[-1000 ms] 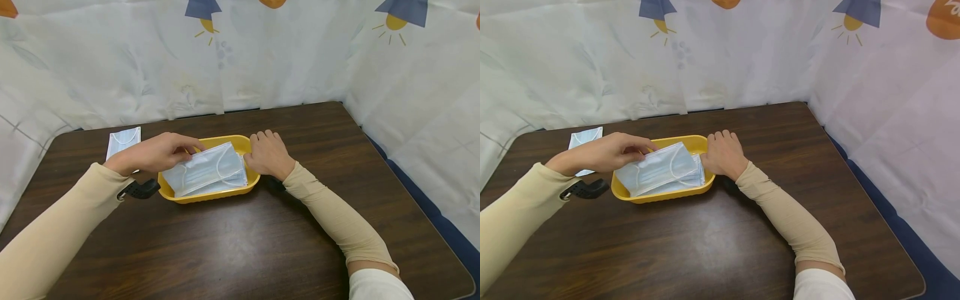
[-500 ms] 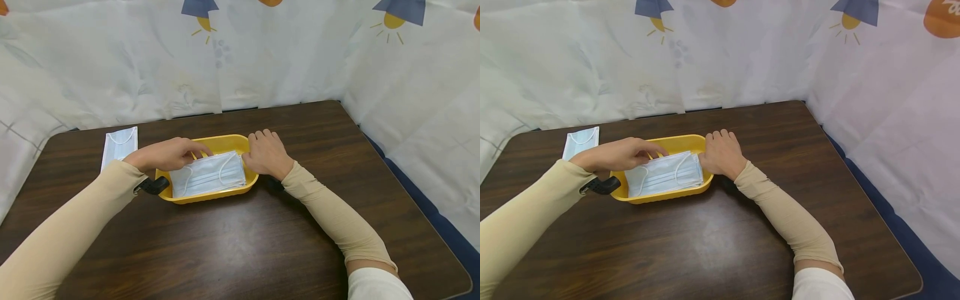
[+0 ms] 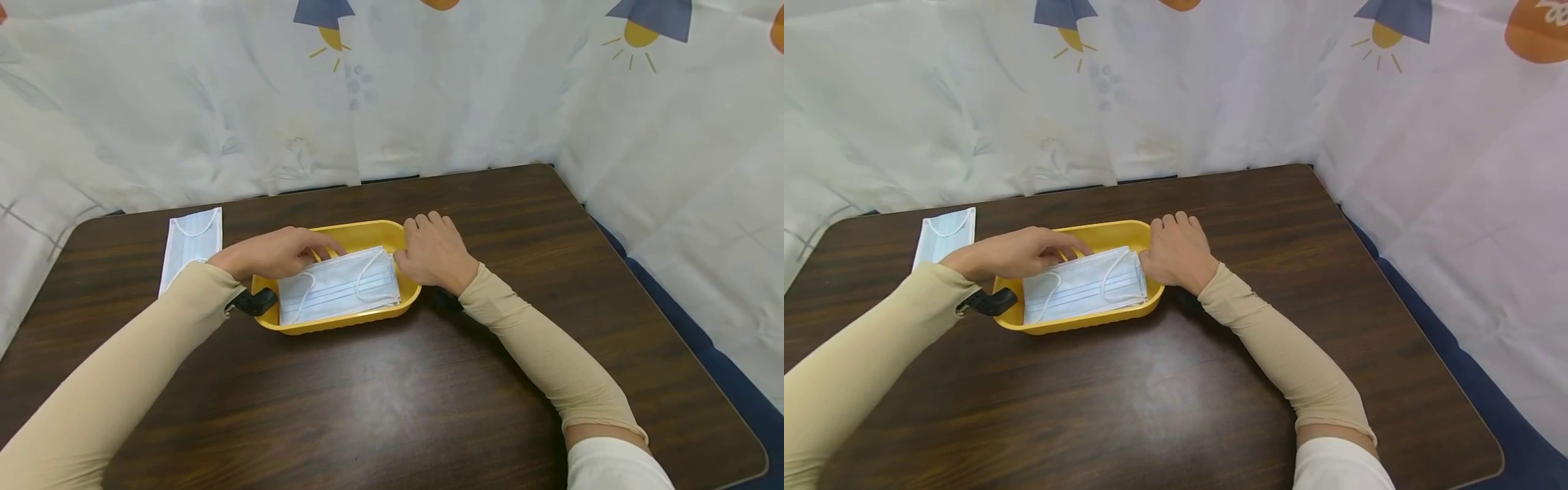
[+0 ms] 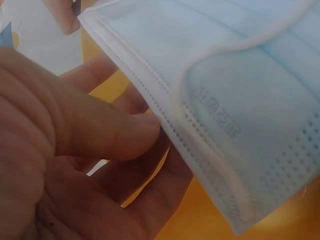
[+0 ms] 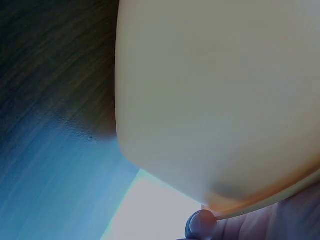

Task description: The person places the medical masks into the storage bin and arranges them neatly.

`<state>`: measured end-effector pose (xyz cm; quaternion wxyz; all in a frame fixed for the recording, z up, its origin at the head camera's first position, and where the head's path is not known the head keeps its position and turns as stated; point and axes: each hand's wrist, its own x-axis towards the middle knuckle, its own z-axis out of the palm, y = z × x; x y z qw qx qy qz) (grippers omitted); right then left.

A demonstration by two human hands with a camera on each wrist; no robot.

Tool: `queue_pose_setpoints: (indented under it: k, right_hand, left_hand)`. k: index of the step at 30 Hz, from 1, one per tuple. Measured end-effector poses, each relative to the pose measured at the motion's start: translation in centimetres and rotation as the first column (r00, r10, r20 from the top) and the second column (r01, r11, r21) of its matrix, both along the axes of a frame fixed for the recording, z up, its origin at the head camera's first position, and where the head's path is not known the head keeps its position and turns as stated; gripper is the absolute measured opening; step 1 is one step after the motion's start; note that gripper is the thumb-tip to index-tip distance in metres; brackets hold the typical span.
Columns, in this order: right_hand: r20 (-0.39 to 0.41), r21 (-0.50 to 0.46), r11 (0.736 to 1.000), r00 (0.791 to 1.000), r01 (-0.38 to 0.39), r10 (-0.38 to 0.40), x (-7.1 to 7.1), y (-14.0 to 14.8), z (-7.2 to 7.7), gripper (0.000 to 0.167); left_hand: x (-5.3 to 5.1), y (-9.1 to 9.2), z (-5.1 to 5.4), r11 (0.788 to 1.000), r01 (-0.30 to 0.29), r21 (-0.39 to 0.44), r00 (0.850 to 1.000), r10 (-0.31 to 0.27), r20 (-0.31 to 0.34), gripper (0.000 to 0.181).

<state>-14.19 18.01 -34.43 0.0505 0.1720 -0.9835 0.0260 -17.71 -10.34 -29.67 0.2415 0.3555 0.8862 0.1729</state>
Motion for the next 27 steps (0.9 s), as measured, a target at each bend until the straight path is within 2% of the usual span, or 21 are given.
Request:
queue_pose_setpoints:
  k: [3,6,12,16,22,27]
  right_hand:
    - [-0.010,0.003,1.000,1.000,-0.003,0.003,0.0,0.0,0.0,0.027]
    - [-0.013,-0.001,1.000,1.000,-0.005,0.005,0.0,0.1,-0.1,0.027]
    - [-0.009,0.005,1.000,1.000,-0.001,0.001,0.0,0.3,-0.3,0.026]
    - [-0.026,0.008,1.000,1.000,-0.002,0.002,-0.1,0.5,-0.4,0.025]
    - [-0.037,0.004,1.000,0.999,-0.006,0.006,0.0,0.6,-0.4,0.025]
    - [-0.062,0.001,1.000,0.998,-0.018,0.018,0.0,0.7,-0.5,0.024]
  left_hand:
    - [0.0,-0.2,-0.1,1.000,-0.005,0.011,1.000,0.006,-0.022,0.057]
    - [0.0,-0.5,-0.1,0.999,-0.036,0.028,0.999,0.037,-0.035,0.057]
    - [-0.2,-1.7,0.7,0.991,-0.113,0.070,0.993,0.115,-0.036,0.055]
    - [-0.6,-3.0,1.2,0.986,-0.147,0.078,0.985,0.154,-0.084,0.051]
    - [-0.9,-5.1,2.2,0.964,-0.252,0.091,0.958,0.261,-0.118,0.032]
    - [-0.8,-7.2,2.8,0.935,-0.344,0.086,0.931,0.352,-0.093,0.032]
